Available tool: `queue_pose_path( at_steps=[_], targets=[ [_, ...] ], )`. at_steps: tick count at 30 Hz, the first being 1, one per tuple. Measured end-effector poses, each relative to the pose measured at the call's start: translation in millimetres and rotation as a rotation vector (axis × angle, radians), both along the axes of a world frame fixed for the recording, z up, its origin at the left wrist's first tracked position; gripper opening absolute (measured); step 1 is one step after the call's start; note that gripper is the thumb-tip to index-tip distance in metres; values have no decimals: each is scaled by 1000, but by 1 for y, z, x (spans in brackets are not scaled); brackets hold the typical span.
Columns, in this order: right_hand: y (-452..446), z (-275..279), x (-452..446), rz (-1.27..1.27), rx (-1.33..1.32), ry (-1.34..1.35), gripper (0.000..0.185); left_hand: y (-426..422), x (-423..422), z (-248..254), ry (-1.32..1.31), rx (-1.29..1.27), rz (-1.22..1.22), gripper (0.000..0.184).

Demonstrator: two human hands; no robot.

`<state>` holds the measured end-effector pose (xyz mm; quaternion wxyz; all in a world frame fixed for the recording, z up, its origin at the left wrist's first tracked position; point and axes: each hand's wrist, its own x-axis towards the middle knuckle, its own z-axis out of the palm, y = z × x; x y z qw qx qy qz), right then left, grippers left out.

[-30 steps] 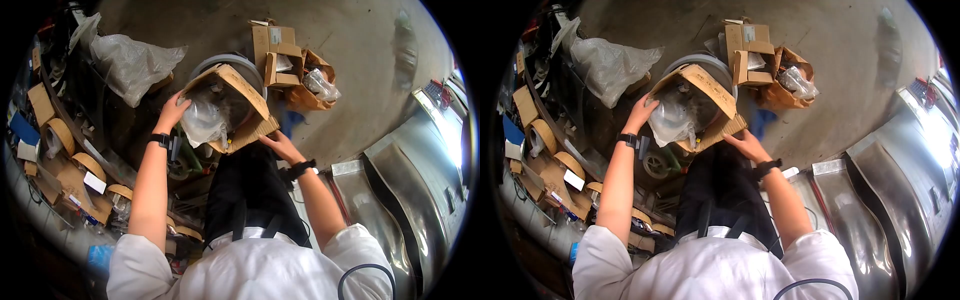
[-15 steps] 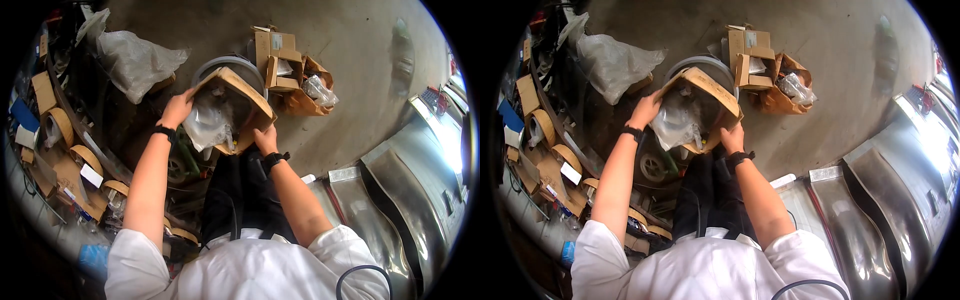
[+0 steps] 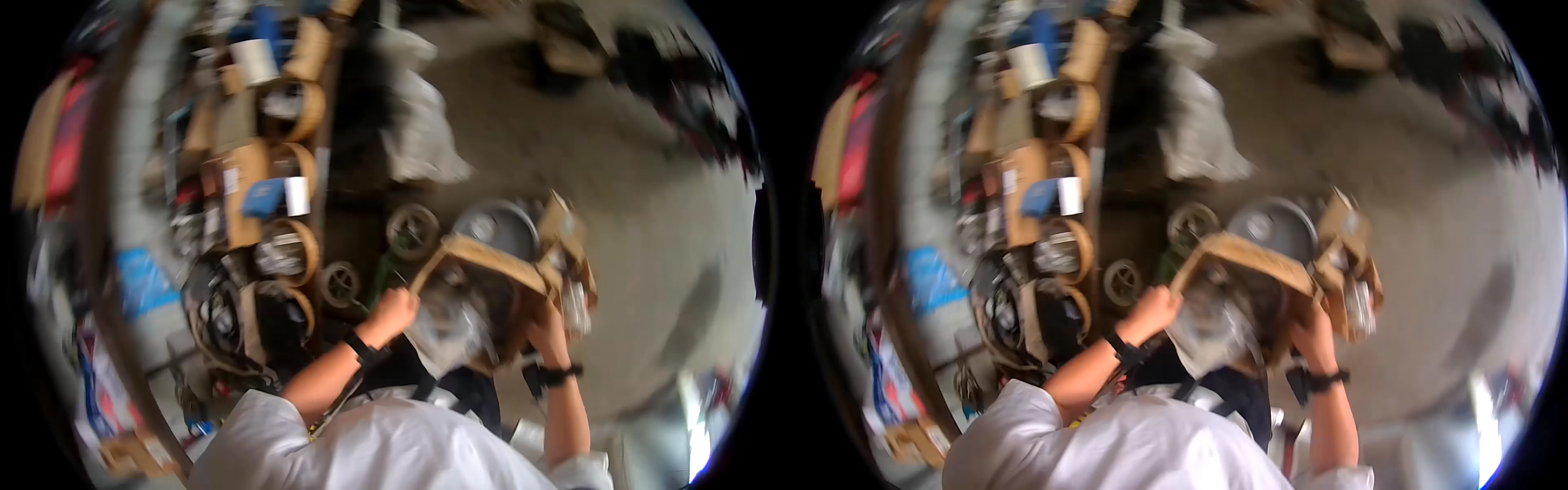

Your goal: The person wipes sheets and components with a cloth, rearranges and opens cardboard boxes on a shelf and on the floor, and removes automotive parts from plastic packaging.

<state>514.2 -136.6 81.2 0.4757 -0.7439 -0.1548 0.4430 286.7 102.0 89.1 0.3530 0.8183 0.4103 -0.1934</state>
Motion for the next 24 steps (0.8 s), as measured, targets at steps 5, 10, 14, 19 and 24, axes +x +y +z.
queue_pose_path(
  at_steps=[5,10,14,19,24],
  targets=[
    [46,102,34,388,-163,-50,36,13,-21,117,-86,44,124,38],
    [101,204,52,574,78,-70,26,19,-46,215,-173,134,214,35],
    [150,287,57,689,306,82,24,33,-60,319,-202,209,255,27],
    [225,424,51,1211,465,-470,21,93,-125,454,-447,284,-284,28],
    [276,549,-11,1131,399,-31,21,157,-181,606,-109,269,110,19]
  ],
)
